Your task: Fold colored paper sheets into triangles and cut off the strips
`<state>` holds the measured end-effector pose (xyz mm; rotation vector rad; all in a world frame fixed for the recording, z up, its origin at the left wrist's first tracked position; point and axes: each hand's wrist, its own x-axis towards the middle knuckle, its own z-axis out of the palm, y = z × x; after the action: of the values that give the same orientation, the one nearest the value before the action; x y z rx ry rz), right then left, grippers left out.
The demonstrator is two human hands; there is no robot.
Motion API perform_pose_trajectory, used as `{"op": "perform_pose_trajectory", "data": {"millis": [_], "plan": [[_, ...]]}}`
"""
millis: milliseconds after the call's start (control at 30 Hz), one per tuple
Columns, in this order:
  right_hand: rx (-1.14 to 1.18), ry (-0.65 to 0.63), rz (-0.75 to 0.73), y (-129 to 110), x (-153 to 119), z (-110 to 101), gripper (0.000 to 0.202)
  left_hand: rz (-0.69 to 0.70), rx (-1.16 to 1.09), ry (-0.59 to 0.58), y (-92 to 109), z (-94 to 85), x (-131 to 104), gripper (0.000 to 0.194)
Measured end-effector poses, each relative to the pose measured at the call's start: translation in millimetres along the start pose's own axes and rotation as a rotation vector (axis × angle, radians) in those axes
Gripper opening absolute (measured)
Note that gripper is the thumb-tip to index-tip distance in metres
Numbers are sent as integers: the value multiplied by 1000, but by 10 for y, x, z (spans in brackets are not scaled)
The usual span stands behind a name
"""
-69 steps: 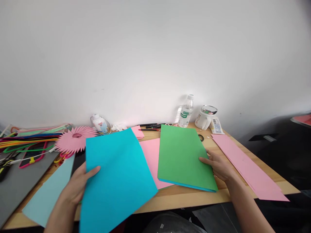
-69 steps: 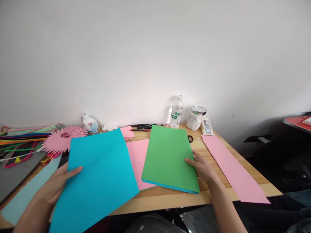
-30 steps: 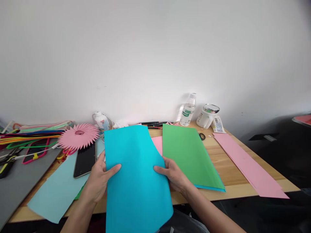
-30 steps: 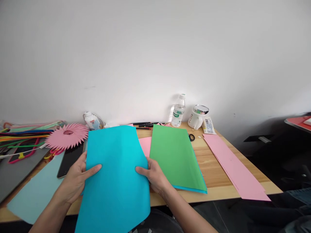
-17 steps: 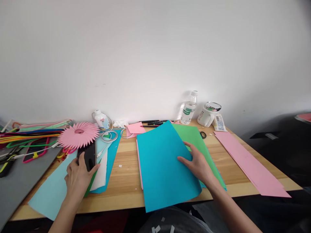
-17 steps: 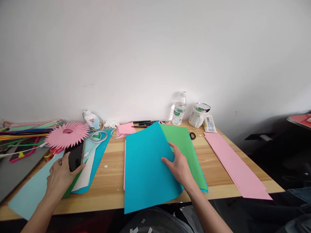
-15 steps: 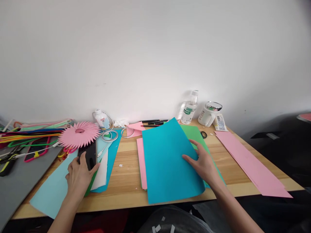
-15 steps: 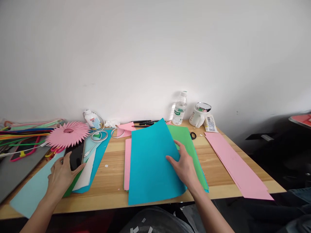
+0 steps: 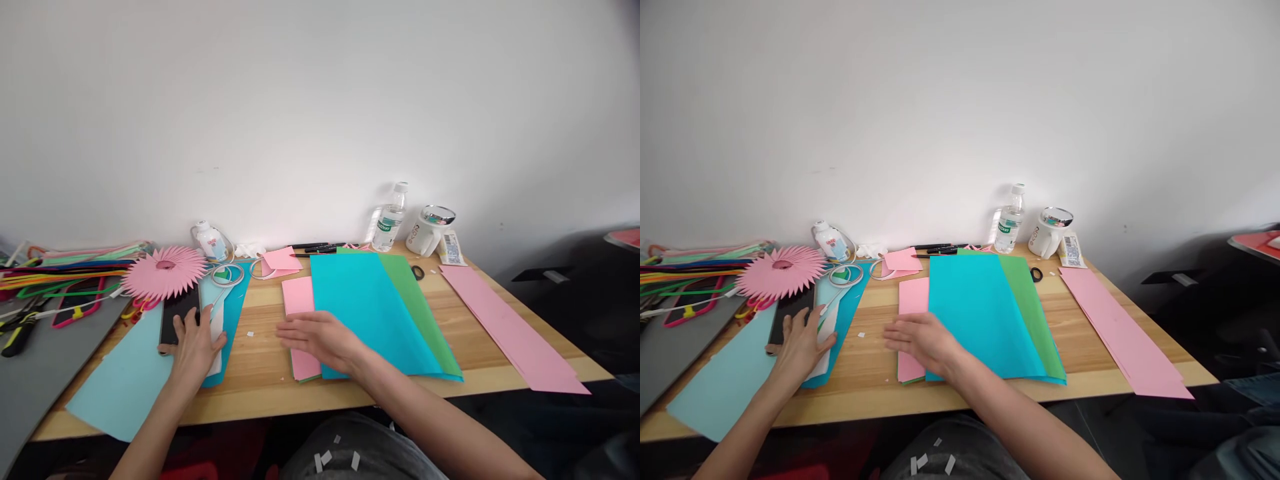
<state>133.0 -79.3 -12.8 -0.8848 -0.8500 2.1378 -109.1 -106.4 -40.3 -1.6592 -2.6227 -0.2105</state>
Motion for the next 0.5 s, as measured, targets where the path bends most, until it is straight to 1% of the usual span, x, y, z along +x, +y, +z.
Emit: {"op": "perform_pose_trajectory", "data": {"millis": [33, 67, 133, 200, 333, 433, 500], "plan": [[38, 55, 111, 55, 135, 136, 15, 19, 4, -8, 1, -11, 2, 51], [34, 86, 155, 103, 275, 252, 15, 42, 11, -18, 0, -22, 3, 50], [18, 123, 216, 174, 541, 434, 20, 92, 27, -31, -5, -38, 7, 49], [-6, 161, 256, 213, 761, 568, 23, 128, 34, -42, -11, -40, 12, 49], [-81, 234, 288, 258, 1037, 758, 31, 141, 52, -43, -14, -2, 21, 42], [-179, 261, 268, 299, 1151, 847, 32, 133, 70, -28, -11, 33, 27, 35], [-259, 256, 234, 324, 1206, 888, 32, 147, 70, -27, -19, 52, 37, 33]]}}
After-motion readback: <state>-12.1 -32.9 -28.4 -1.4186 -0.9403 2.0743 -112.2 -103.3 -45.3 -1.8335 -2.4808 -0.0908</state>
